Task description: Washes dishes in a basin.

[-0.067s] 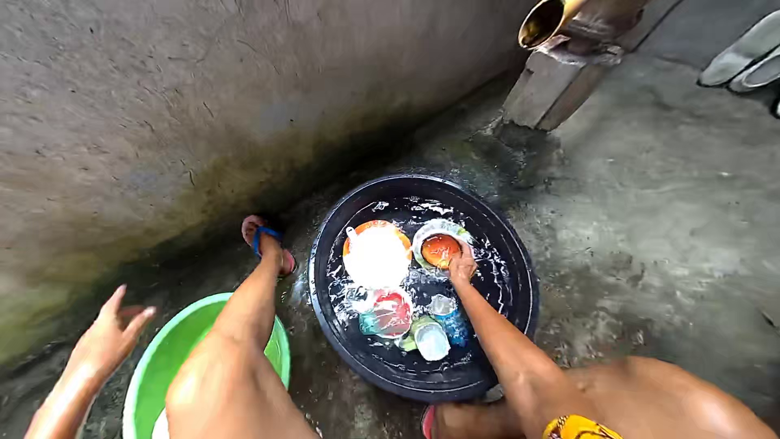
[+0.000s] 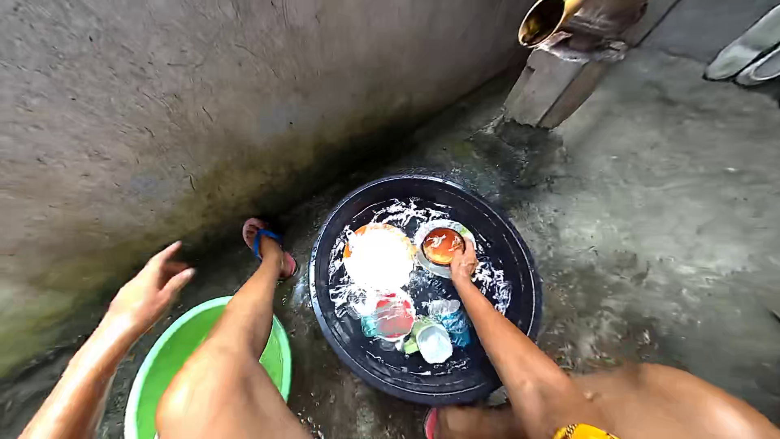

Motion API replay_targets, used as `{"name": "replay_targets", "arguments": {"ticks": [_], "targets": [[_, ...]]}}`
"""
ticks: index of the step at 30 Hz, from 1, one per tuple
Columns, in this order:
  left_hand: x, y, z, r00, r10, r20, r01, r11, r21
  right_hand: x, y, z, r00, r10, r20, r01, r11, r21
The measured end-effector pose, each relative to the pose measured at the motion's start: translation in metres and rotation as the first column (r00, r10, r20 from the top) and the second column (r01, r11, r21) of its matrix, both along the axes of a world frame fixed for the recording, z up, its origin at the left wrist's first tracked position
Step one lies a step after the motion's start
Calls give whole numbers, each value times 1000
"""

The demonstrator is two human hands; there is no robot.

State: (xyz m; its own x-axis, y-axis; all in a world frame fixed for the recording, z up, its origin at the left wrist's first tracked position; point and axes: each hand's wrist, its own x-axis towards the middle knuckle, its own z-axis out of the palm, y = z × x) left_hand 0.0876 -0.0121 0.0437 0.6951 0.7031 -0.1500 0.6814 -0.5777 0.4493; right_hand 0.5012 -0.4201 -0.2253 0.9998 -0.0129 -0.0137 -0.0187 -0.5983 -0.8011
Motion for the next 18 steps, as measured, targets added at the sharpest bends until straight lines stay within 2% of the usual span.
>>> {"name": "replay_targets", "arguments": {"ticks": [2,3,4,6,7,9,12,13,15,16,18], "targets": [[91,-35,16,981,-191,-41,187,979,-87,1,13,19,999,35,6,-35,995,94],[132,-52,6,954,-291,-69,279,950,-141,0,22,28,997,65,-30,-61,992,111],[170,-66,-15,921,-378,-90,353,911,-213,-2,33,35,992,99,-77,-90,989,114],[231,-93,-84,889,-456,-40,405,825,-395,-9,54,40,966,179,-187,-152,977,149],[253,-107,-125,912,-407,45,374,785,-494,-14,63,37,950,211,-231,-175,971,165],[281,-135,-204,953,-203,226,302,710,-636,-24,80,23,923,253,-291,-218,964,150],[295,-157,-288,904,84,419,287,606,-741,-35,98,2,878,365,-310,-360,930,75],[296,-161,-301,897,161,411,253,575,-778,-37,101,-4,861,403,-311,-416,909,28],[293,-166,-310,918,263,296,117,534,-837,-43,105,-13,847,445,-290,-489,866,-100],[293,-167,-307,928,282,243,56,539,-840,-45,108,-15,848,457,-268,-506,849,-151],[293,-168,-298,933,280,225,10,606,-795,-52,120,-19,875,444,-192,-480,845,-233]]}}
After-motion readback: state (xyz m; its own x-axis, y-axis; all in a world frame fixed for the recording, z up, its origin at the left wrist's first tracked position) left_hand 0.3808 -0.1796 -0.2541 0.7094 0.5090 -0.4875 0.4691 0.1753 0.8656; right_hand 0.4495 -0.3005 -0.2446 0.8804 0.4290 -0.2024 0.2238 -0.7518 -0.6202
